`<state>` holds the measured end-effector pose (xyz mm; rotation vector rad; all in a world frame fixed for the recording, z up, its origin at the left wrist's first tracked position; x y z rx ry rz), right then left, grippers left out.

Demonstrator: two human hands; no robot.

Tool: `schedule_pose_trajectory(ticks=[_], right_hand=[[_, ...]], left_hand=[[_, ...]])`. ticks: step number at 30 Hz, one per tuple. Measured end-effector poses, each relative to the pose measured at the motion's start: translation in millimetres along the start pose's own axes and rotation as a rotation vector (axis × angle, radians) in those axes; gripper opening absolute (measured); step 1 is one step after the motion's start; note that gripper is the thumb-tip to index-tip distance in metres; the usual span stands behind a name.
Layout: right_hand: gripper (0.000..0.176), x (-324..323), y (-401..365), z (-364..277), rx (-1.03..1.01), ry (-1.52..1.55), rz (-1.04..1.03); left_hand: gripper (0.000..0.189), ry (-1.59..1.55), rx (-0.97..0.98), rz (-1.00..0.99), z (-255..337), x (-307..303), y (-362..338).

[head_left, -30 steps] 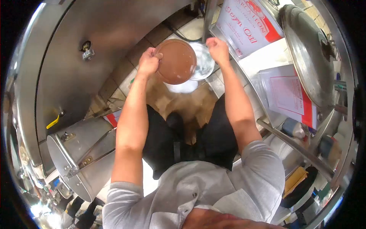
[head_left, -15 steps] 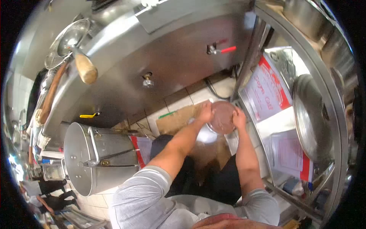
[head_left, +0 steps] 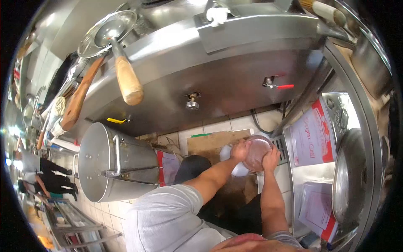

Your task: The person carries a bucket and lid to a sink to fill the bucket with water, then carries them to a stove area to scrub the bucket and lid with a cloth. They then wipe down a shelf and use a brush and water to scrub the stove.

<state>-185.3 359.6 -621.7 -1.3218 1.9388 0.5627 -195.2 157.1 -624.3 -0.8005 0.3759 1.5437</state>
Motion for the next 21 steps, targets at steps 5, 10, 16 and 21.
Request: schedule_pose_trajectory(ticks=[5, 10, 16, 21], right_hand=[[0.039, 4, 1, -2, -0.023, -0.005, 0.054], [0.041, 7, 3, 2, -0.093, -0.096, 0.078], [0.037, 1, 11, 1, -0.109, -0.185, 0.07], [0.036, -37, -9, -84, -0.283, 0.035, 0.253]], left_hand=[[0.059, -0.025, 0.034, 0.062, -1, 3, 3], [0.056, -0.008, 0.034, 0.121, -4, 10, -1], [0.053, 0.003, 0.027, 0.167, 2, -1, -2], [0.052, -0.062, -0.051, 0.11, 11, -10, -10]])
Point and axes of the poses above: each hand's wrist, its own y-axis towards the middle knuckle, its own x-axis out of the palm, z = x × y, the point moved 3 cm from there along y, towards the middle knuckle, and after that the axes turned 6 degrees about x, right-handed, at the moved point
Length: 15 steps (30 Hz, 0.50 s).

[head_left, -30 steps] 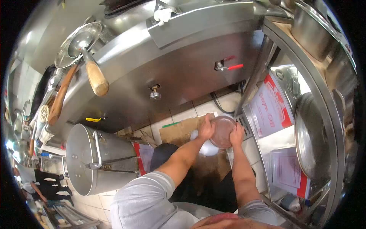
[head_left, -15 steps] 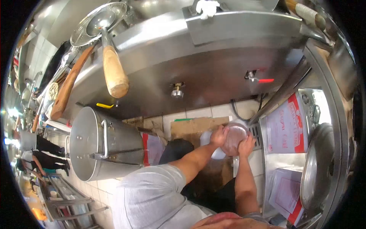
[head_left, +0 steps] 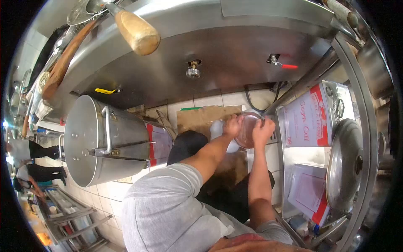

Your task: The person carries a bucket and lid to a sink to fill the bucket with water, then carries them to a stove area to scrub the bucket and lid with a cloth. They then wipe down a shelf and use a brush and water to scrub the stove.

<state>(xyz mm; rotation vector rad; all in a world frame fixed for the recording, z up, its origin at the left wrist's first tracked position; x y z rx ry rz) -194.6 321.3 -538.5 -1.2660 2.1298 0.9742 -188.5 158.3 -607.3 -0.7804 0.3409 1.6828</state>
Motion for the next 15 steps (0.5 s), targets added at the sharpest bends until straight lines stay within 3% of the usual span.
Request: schedule_pose_trajectory(ticks=[4, 7, 9, 11, 12, 13, 14, 15], right_hand=[[0.031, -4, -12, -44, -0.096, 0.122, -0.033], [0.031, -9, -22, -57, -0.043, 0.124, -0.136], [0.026, -16, -25, -50, -0.055, -0.025, -0.067], [0.03, -17, -21, -13, -0.126, -0.216, -0.045], [0.027, -12, -22, 17, -0.103, -0.306, 0.022], [0.03, 2, -23, 54, 0.017, -0.531, -0.218], [0.034, -5, -26, 59, -0.097, -0.49, -0.42], [0.038, 46, -40, 139, -0.205, -0.133, -0.291]], left_hand=[[0.054, 0.042, 0.013, -0.084, -4, 3, 8], [0.059, -0.002, 0.068, -0.091, -28, 25, 18], [0.064, -0.038, 0.06, -0.074, -36, 29, 21], [0.072, 0.039, -0.051, 0.042, -56, 48, 19], [0.073, -0.094, -0.05, 0.224, -85, 91, 22], [0.069, -0.094, -0.059, 0.155, -89, 99, 10], [0.066, -0.109, -0.071, 0.026, -87, 106, -12], [0.063, -0.133, -0.08, -0.073, -87, 111, -30]])
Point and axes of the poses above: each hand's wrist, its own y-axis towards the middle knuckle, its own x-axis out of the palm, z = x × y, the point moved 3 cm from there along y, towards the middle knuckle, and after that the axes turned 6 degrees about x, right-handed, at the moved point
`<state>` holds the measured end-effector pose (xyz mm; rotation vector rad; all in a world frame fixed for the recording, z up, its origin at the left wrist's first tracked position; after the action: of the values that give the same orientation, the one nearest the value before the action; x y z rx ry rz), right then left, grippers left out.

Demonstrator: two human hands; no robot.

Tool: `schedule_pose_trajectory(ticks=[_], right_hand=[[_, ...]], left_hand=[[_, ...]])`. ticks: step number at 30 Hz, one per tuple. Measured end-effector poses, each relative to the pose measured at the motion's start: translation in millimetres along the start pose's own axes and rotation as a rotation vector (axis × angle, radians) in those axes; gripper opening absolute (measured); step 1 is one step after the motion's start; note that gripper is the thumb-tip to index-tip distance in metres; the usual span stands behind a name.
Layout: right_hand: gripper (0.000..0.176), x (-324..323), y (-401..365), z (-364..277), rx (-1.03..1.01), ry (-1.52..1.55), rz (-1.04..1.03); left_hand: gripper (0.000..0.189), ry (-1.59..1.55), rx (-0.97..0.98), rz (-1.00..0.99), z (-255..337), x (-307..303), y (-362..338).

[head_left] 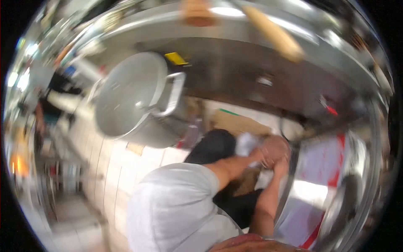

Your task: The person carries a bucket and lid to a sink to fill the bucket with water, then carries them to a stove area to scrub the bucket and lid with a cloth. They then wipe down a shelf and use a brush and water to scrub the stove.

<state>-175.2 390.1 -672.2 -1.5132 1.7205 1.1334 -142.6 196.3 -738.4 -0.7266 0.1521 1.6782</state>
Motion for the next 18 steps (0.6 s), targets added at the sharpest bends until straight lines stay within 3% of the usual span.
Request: schedule_pose_trajectory(ticks=[1, 2, 3, 4, 5, 7, 9, 12, 13, 15, 17, 18], right_hand=[[0.041, -30, -8, -46, 0.313, 0.066, -0.088], [0.045, -9, -7, -23, 0.281, 0.12, -0.127], [0.051, -31, -12, -55, 0.281, 0.041, -0.077], [0.058, -74, -17, -111, 0.579, 0.202, -0.106], [0.069, -45, -14, -73, 0.722, 0.175, -0.168], [0.076, -39, -20, -60, 0.717, 0.188, -0.131], [0.081, -54, -15, -73, 0.624, 0.273, -0.13], [0.071, -21, -10, -30, 0.813, 0.281, -0.168], [0.073, 2, -6, -2, 0.779, 0.306, -0.163], [0.072, -18, -24, -43, 0.812, 0.483, -0.101], [0.063, 9, -32, -29, 0.906, 0.625, -0.055], [0.06, 23, -35, -23, 0.952, 0.695, -0.026]], left_hand=[[0.06, -0.031, -0.025, -0.091, -6, 13, -14], [0.057, -0.083, -0.049, -0.165, -15, 23, -19], [0.054, -0.192, -0.085, -0.239, -33, 55, -10], [0.064, -0.052, -0.072, -0.237, 20, -18, -53], [0.063, -0.018, -0.051, -0.261, 46, -55, -65], [0.062, 0.046, 0.023, -0.34, 89, -95, -81], [0.05, 0.135, 0.104, -0.344, 66, -74, -60], [0.037, 0.225, 0.348, -0.224, 67, -81, -57], [0.04, 0.225, 0.21, -0.279, 67, -82, -51], [0.041, 0.098, -0.009, -0.416, 66, -79, -48], [0.047, -0.003, -0.226, -0.445, 78, -99, -68], [0.041, -0.045, -0.18, -0.414, 69, -89, -62]])
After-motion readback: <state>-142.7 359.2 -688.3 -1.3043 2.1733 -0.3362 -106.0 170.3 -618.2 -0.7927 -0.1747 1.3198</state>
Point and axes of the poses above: each hand's wrist, its own y-axis towards the middle knuckle, its own x-axis out of the palm, z = x × y, the point moved 3 cm from there along y, towards the middle knuckle, and after that the axes turned 6 degrees about x, right-handed, at the moved point
